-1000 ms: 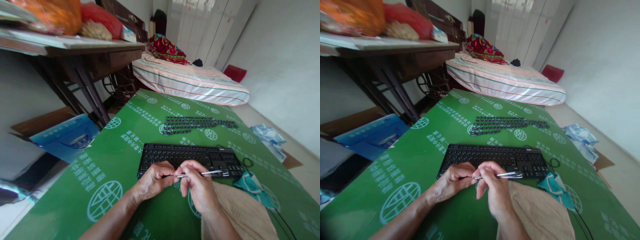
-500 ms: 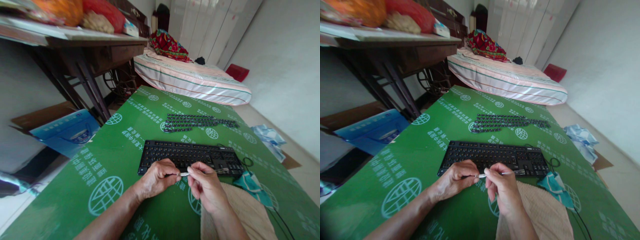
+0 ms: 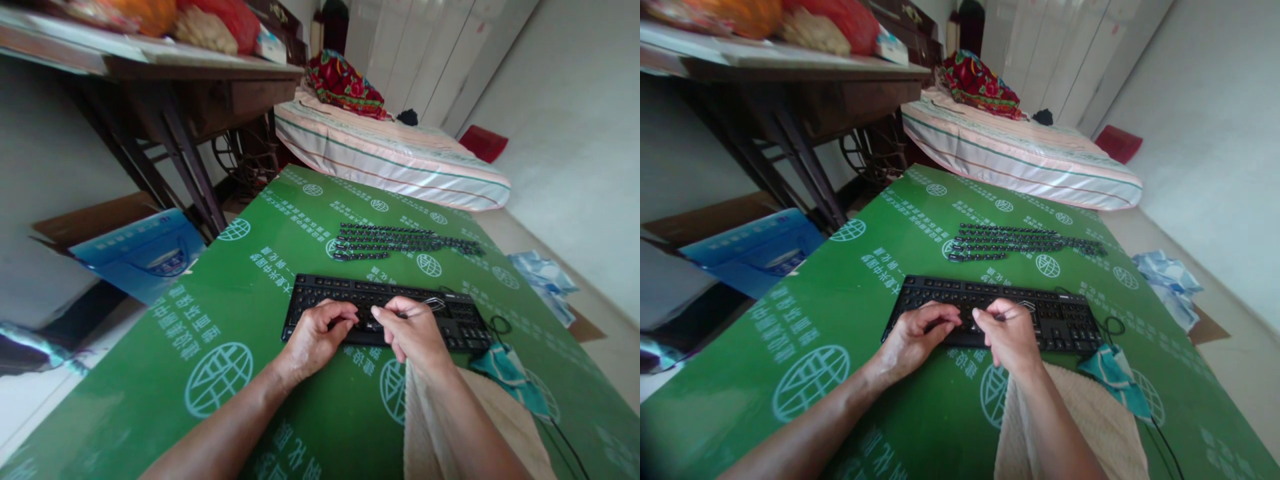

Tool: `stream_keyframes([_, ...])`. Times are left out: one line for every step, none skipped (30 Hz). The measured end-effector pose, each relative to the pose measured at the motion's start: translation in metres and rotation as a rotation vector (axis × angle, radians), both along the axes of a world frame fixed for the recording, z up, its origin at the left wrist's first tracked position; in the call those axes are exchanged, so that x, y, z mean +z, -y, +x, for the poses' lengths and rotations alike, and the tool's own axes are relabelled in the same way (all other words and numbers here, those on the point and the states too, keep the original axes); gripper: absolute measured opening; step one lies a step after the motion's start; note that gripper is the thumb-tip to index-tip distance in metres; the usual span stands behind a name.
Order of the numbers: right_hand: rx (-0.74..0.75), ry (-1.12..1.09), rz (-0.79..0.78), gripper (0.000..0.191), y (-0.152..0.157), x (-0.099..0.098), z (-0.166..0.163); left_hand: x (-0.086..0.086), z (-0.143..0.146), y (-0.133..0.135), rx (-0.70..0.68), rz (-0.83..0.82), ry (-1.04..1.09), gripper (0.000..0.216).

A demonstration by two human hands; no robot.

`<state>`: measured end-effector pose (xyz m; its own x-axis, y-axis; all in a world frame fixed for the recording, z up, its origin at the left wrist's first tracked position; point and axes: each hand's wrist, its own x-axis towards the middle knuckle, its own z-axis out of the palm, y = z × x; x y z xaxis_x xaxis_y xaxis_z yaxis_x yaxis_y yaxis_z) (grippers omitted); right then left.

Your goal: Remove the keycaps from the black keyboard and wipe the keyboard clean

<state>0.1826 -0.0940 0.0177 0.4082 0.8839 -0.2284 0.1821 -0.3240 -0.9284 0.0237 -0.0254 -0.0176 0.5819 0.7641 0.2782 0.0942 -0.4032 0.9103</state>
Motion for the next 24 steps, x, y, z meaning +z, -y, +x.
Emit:
stream_keyframes([0.006,0.030,-0.015,0.032,-0.001,0.000,-0.001,0.000,0.000,0.000,0.005,-0.006,0.005,0.013])
stream_keyframes([0.008,0.060,-0.030,0.031,-0.003,0.000,-0.002,0.000,0.000,0.000,0.005,-0.011,0.003,0.013])
stream_keyframes([0.010,0.091,-0.043,0.030,-0.004,0.000,-0.003,0.000,0.000,0.000,0.003,-0.014,-0.004,0.013])
stream_keyframes([0.011,0.124,-0.052,0.029,-0.005,0.001,-0.004,0.001,0.000,0.000,0.003,-0.016,-0.011,0.013])
stream_keyframes([0.018,0.158,-0.054,0.028,-0.006,0.001,-0.004,0.001,0.000,0.001,0.003,-0.016,-0.019,0.013])
stream_keyframes([0.030,0.191,-0.051,0.027,-0.008,0.001,-0.004,0.002,0.000,0.001,0.004,-0.016,-0.024,0.013])
stream_keyframes([0.043,0.223,-0.043,0.026,-0.009,0.002,-0.004,0.002,0.000,0.001,0.007,-0.014,-0.026,0.013])
stream_keyframes([0.058,0.253,-0.031,0.025,-0.011,0.001,-0.004,0.003,0.001,0.001,0.009,-0.011,-0.027,0.013])
stream_keyframes([0.074,0.280,-0.018,0.024,-0.012,0.001,-0.004,0.003,0.001,0.001,0.011,-0.007,-0.027,0.013])
stream_keyframes([0.087,0.304,-0.005,0.023,-0.014,0.000,-0.005,0.003,0.001,0.001,0.012,-0.005,-0.028,0.013])
stream_keyframes([0.095,0.328,0.008,0.022,-0.015,-0.001,-0.005,0.003,0.001,0.001,0.011,-0.003,-0.028,0.013])
stream_keyframes([0.098,0.351,0.019,0.021,-0.016,-0.002,-0.006,0.003,0.001,0.001,0.011,-0.002,-0.028,0.013])
stream_keyframes([0.100,0.374,0.030,0.020,-0.017,-0.003,-0.006,0.003,0.001,0.001,0.012,-0.004,-0.029,0.013])
stream_keyframes([0.099,0.394,0.040,0.020,-0.018,-0.004,-0.008,0.002,0.001,0.001,0.011,-0.007,-0.031,0.013])
stream_keyframes([0.096,0.411,0.048,0.020,-0.019,-0.005,-0.009,0.002,0.001,0.001,0.012,-0.009,-0.035,0.014])
stream_keyframes([0.094,0.422,0.054,0.020,-0.019,-0.006,-0.009,0.002,0.001,0.001,0.011,-0.011,-0.039,0.014])
stream_keyframes([0.094,0.429,0.058,0.020,-0.019,-0.006,-0.010,0.001,0.000,0.001,0.011,-0.011,-0.042,0.014])
stream_keyframes([0.093,0.433,0.058,0.020,-0.020,-0.006,-0.010,0.001,0.000,0.001,0.009,-0.011,-0.046,0.014])
stream_keyframes([0.093,0.435,0.056,0.020,-0.019,-0.006,-0.010,0.001,0.000,0.001,0.007,-0.009,-0.048,0.014])
stream_keyframes([0.094,0.436,0.053,0.019,-0.019,-0.007,-0.010,0.001,0.000,0.001,0.007,-0.004,-0.050,0.014])
stream_keyframes([0.094,0.435,0.048,0.019,-0.019,-0.007,-0.009,0.001,0.000,0.001,0.006,0.003,-0.053,0.014])
stream_keyframes([0.095,0.433,0.042,0.018,-0.018,-0.008,-0.008,0.001,0.000,0.001,0.004,0.011,-0.057,0.014])
stream_keyframes([0.097,0.429,0.039,0.018,-0.017,-0.009,-0.006,0.002,0.000,0.001,0.003,0.021,-0.062,0.014])
stream_keyframes([0.100,0.425,0.039,0.017,-0.016,-0.010,-0.005,0.002,0.001,0.002,0.002,0.034,-0.065,0.014])
